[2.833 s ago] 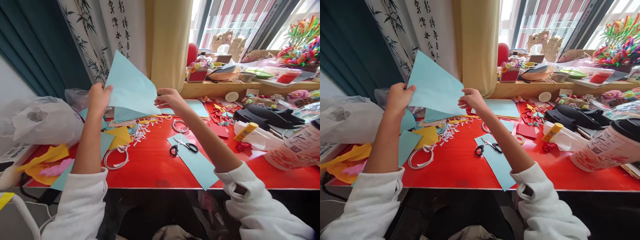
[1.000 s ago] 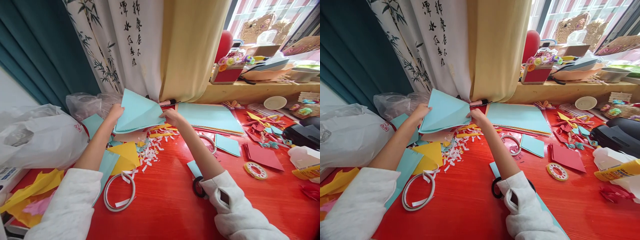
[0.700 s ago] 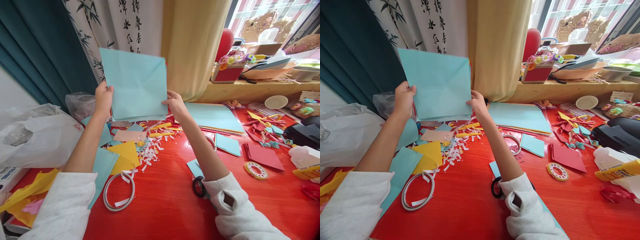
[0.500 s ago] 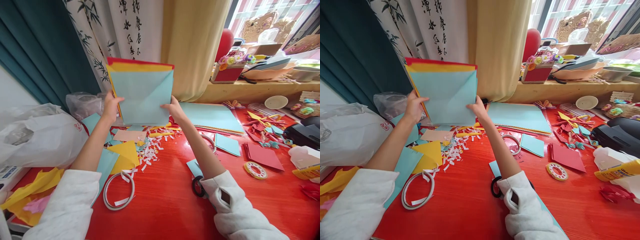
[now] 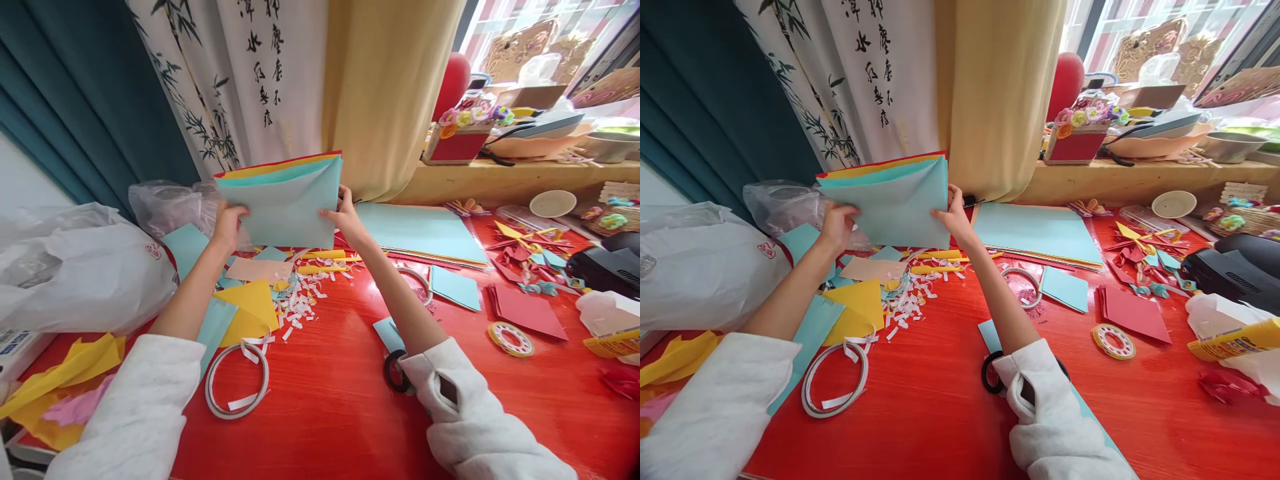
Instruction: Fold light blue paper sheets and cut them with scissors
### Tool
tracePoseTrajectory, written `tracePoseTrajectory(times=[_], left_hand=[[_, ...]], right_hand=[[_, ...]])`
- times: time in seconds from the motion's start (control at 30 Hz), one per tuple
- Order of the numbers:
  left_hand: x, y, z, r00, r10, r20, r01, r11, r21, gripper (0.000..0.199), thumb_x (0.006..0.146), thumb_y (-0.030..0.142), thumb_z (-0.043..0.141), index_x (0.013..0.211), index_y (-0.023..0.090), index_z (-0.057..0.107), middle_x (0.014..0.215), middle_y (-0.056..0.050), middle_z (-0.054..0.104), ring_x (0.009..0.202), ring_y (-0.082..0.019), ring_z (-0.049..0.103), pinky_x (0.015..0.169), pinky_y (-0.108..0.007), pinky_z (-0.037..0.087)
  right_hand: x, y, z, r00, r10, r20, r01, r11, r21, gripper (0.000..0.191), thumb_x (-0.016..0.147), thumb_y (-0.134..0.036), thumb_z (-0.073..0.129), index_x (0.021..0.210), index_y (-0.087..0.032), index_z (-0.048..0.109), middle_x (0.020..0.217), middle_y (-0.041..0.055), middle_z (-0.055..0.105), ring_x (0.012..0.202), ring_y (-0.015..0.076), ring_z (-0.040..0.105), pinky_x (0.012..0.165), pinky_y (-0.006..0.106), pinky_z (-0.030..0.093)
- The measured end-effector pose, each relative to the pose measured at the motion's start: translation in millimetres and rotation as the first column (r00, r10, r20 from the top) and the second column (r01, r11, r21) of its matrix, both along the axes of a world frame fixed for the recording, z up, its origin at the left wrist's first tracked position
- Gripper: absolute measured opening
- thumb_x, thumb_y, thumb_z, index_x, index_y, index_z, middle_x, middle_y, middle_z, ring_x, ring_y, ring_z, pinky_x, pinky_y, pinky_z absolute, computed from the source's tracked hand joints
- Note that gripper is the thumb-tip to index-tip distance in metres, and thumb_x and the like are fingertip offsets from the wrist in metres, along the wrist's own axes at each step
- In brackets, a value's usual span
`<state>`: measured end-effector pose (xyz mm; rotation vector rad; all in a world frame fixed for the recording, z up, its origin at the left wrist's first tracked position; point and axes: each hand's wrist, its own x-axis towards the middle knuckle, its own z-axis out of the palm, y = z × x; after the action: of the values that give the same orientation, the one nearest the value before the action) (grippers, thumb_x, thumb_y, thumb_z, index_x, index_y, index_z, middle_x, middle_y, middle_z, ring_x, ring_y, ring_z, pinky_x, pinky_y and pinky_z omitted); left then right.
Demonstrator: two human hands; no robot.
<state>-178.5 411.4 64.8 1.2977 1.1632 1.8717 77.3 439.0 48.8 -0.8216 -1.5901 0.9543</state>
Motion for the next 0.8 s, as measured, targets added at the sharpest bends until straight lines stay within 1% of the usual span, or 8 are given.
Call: tracePoseTrajectory(times=[0.17, 0.27, 0.37, 0.47, 0.57, 0.67, 0.73, 0.8], left_hand=[[6.5, -7.3, -6.9, 0.997, -0.072, -0.031, 0.070, 0.995, -0.067, 0.023, 0.057, 0.014, 0.073, 0.076, 0.014, 0.059, 0.076, 0.002, 0.069, 0.082, -0.017, 0.061, 0.077, -0.031, 0.050], [12.9, -11.5, 3.6, 0.996, -0.093, -0.019, 0.092, 0.996, -0.012, 0.030, 0.061, 0.024, 0.077, 0.085, 0.014, 0.063, 0.090, -0.001, 0.072, 0.092, -0.020, 0.062, 0.084, -0.032, 0.051], [14.9, -14.4, 19.5, 0.997, -0.079, 0.008, 0.078, 0.995, 0.057, 0.033, 0.064, 0.031, 0.077, 0.090, 0.016, 0.066, 0.098, -0.003, 0.071, 0.101, -0.021, 0.062, 0.089, -0.033, 0.051], [15.2, -17.6, 31.6, 0.993, -0.121, 0.010, 0.121, 0.993, 0.015, 0.035, 0.060, 0.031, 0.080, 0.090, 0.017, 0.068, 0.100, -0.005, 0.071, 0.099, -0.026, 0.064, 0.086, -0.038, 0.053], [17.5, -19.6, 36.9, 0.988, -0.155, -0.004, 0.154, 0.983, -0.097, 0.037, 0.056, 0.028, 0.082, 0.089, 0.016, 0.070, 0.095, -0.007, 0.072, 0.096, -0.029, 0.065, 0.084, -0.042, 0.055], [22.6, -19.4, 40.3, 0.991, -0.136, -0.006, 0.133, 0.978, -0.163, 0.034, 0.055, 0.024, 0.082, 0.085, 0.013, 0.069, 0.091, -0.008, 0.071, 0.094, -0.030, 0.066, 0.085, -0.043, 0.054], [27.2, -18.8, 44.2, 0.992, -0.125, 0.000, 0.123, 0.977, -0.172, 0.033, 0.057, 0.024, 0.081, 0.086, 0.013, 0.069, 0.091, -0.009, 0.071, 0.094, -0.030, 0.066, 0.085, -0.043, 0.054], [31.7, -18.2, 48.8, 0.993, -0.114, -0.008, 0.110, 0.974, -0.199, 0.033, 0.060, 0.026, 0.080, 0.088, 0.013, 0.068, 0.090, -0.009, 0.071, 0.094, -0.031, 0.066, 0.084, -0.043, 0.055]], right_hand=[[-2.3, -2.6, -8.4, 0.993, 0.066, -0.097, -0.075, 0.993, -0.093, 0.048, 0.073, -0.024, 0.056, 0.119, -0.020, 0.044, 0.126, 0.0069, 0.056, 0.114, 0.0207, 0.053, 0.095, 0.036, 0.046], [-1.3, -11.7, 7.2, 0.990, 0.060, -0.128, -0.069, 0.996, -0.064, 0.032, 0.077, -0.031, 0.055, 0.108, -0.020, 0.054, 0.117, 0.0042, 0.063, 0.111, 0.0207, 0.055, 0.093, 0.035, 0.047], [7.9, -24.6, 31.6, 0.962, 0.206, -0.182, -0.224, 0.970, -0.088, 0.031, 0.076, -0.039, 0.061, 0.101, -0.021, 0.060, 0.105, 0.0020, 0.068, 0.099, 0.0207, 0.062, 0.086, 0.035, 0.051], [18.9, -34.8, 49.5, 0.932, 0.293, -0.215, -0.332, 0.926, -0.180, 0.033, 0.075, -0.041, 0.066, 0.103, -0.023, 0.062, 0.102, 0.0021, 0.069, 0.094, 0.0197, 0.064, 0.082, 0.034, 0.053], [24.5, -38.3, 53.8, 0.933, 0.281, -0.227, -0.332, 0.913, -0.236, 0.028, 0.076, -0.039, 0.067, 0.095, -0.019, 0.064, 0.094, 0.0036, 0.071, 0.089, 0.0195, 0.065, 0.082, 0.034, 0.053], [25.6, -36.1, 49.4, 0.887, 0.390, -0.248, -0.442, 0.872, -0.211, 0.028, 0.074, -0.039, 0.069, 0.092, -0.018, 0.065, 0.090, 0.0034, 0.071, 0.087, 0.0205, 0.065, 0.082, 0.035, 0.054], [25.8, -32.8, 46.3, 0.910, 0.324, -0.256, -0.384, 0.893, -0.233, 0.027, 0.075, -0.041, 0.068, 0.090, -0.018, 0.065, 0.089, 0.0037, 0.070, 0.085, 0.0211, 0.065, 0.080, 0.035, 0.054], [26.2, -29.8, 45.3, 0.966, 0.118, -0.229, -0.185, 0.937, -0.298, 0.023, 0.077, -0.039, 0.065, 0.085, -0.018, 0.064, 0.087, 0.0042, 0.070, 0.082, 0.0210, 0.065, 0.076, 0.035, 0.055]])
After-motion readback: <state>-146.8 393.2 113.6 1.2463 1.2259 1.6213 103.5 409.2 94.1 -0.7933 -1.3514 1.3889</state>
